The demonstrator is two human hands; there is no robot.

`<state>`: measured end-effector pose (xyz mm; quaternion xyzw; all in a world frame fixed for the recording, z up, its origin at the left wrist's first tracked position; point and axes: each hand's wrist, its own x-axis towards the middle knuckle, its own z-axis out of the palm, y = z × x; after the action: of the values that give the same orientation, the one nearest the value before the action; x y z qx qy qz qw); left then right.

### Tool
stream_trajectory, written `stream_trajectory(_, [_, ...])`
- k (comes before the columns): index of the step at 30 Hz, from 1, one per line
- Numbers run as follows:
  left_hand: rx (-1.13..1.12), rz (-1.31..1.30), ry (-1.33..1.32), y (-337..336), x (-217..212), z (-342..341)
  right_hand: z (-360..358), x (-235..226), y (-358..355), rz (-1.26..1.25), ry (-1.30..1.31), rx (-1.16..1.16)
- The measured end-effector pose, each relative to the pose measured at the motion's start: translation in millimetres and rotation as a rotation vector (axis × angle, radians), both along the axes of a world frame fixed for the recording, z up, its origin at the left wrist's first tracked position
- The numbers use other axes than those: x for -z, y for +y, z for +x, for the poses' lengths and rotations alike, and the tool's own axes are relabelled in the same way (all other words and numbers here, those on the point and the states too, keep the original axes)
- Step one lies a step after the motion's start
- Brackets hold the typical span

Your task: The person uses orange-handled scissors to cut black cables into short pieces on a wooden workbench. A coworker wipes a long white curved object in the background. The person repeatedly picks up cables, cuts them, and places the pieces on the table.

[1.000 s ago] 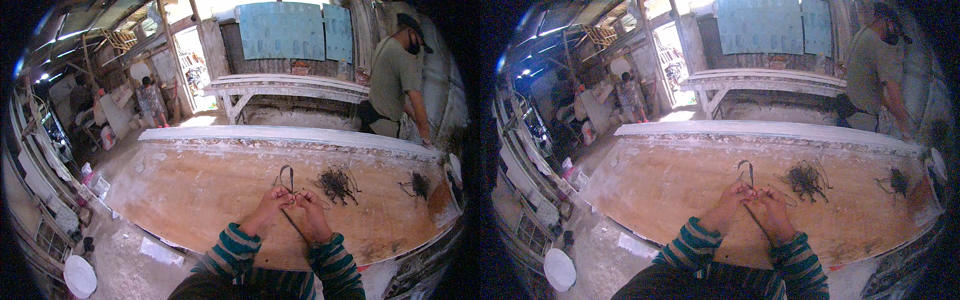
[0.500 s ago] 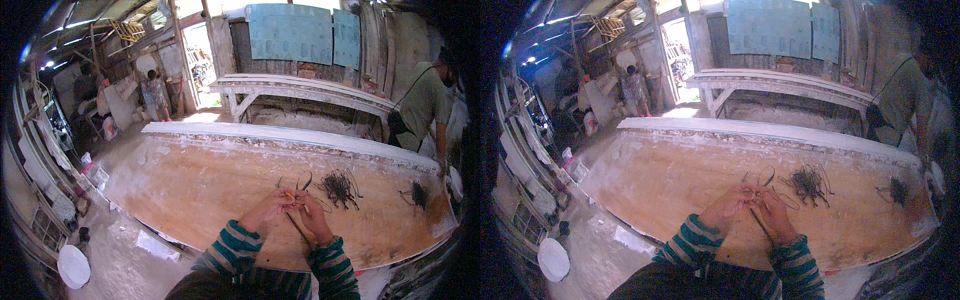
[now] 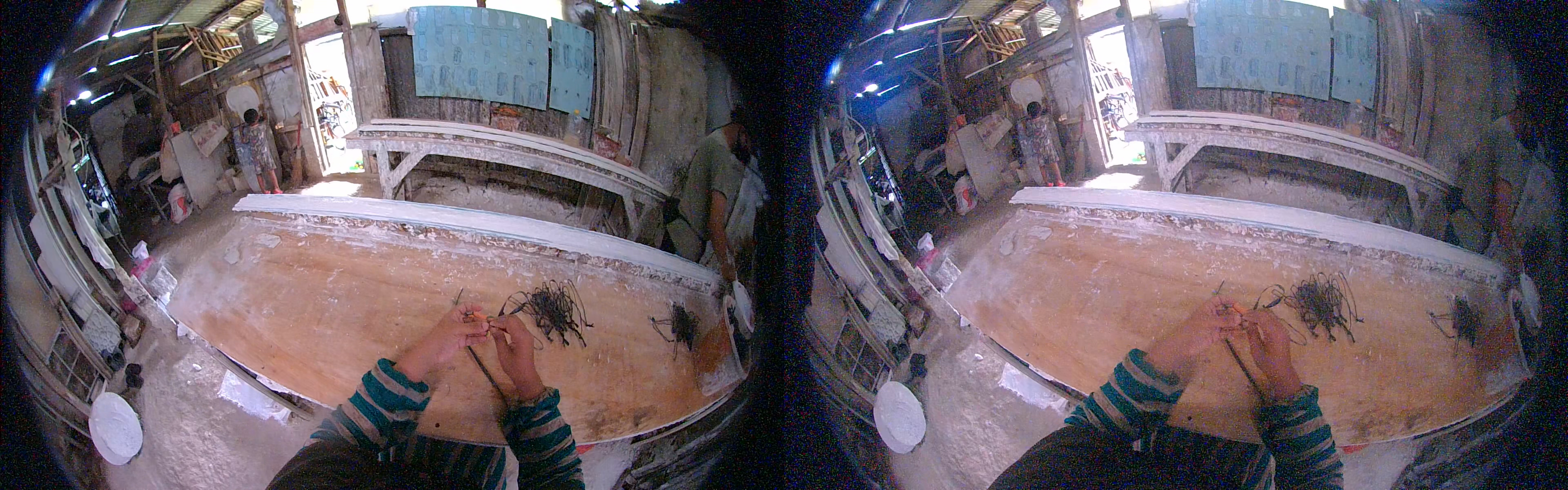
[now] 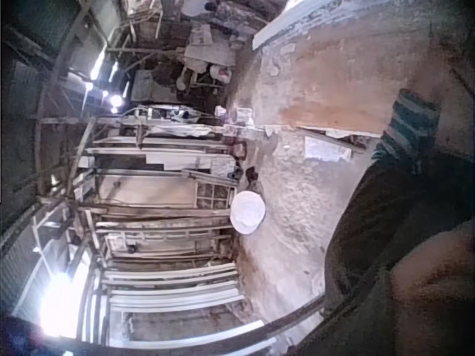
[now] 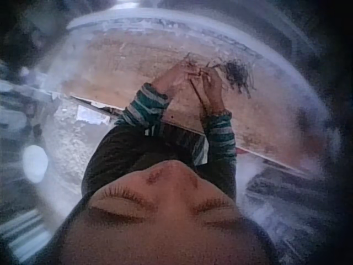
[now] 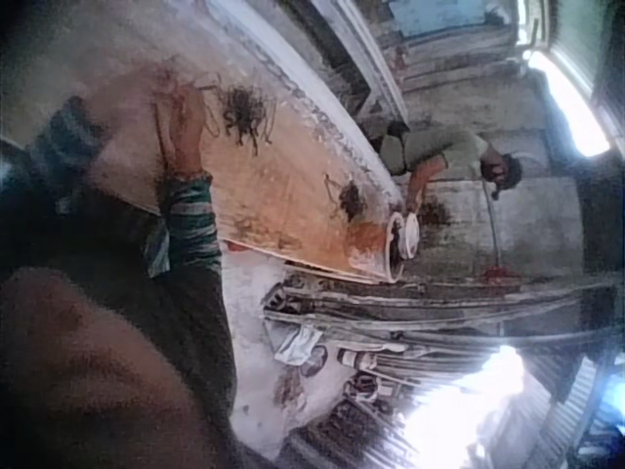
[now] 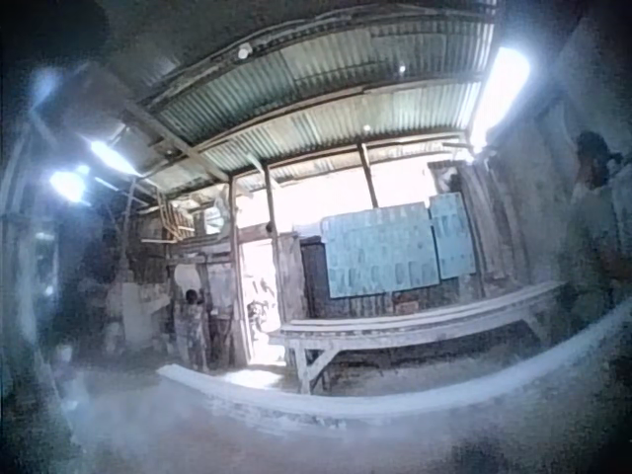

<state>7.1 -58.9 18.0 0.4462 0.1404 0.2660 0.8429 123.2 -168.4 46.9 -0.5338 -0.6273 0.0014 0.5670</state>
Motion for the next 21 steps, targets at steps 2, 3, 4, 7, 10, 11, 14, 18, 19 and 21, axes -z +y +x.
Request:
stream_trajectory(2, [-0.018,-0.026,0.001,-3,-3,1,0,-3,-1,-0.022,-0.001,0.000])
stream_trajectory(3, [-0.027,-0.039,0.001,-3,-4,1,1,-2,-1,-0.039,-0.014,0.011])
stream_trajectory(4, [-0.023,-0.030,0.010,-3,-4,0,1,-2,-2,-0.054,-0.028,0.019])
stream_trajectory(7, [-0.053,0.139,0.073,-4,-5,-1,0,-3,-3,-0.082,-0.046,0.041])
stream_trajectory(10, [-0.153,0.488,0.154,-8,-7,1,-1,-1,-1,-0.088,0.000,0.035])
stream_trajectory(11, [-0.177,0.536,0.148,-9,-5,2,-1,0,0,-0.089,0.023,0.027])
stream_trajectory(14, [-0.274,0.734,0.164,-17,-13,2,3,8,2,-0.072,0.044,0.017])
stream_trajectory(18, [-0.371,0.810,0.185,-21,-14,1,-5,0,-1,-0.161,0.244,-0.020])
stream_trajectory(19, [-0.346,0.822,0.216,-23,-17,0,-7,-4,-3,-0.183,0.316,-0.041])
stream_trajectory(21, [-0.294,0.847,0.278,-25,-24,-2,-6,-4,-4,-0.217,0.436,-0.082])
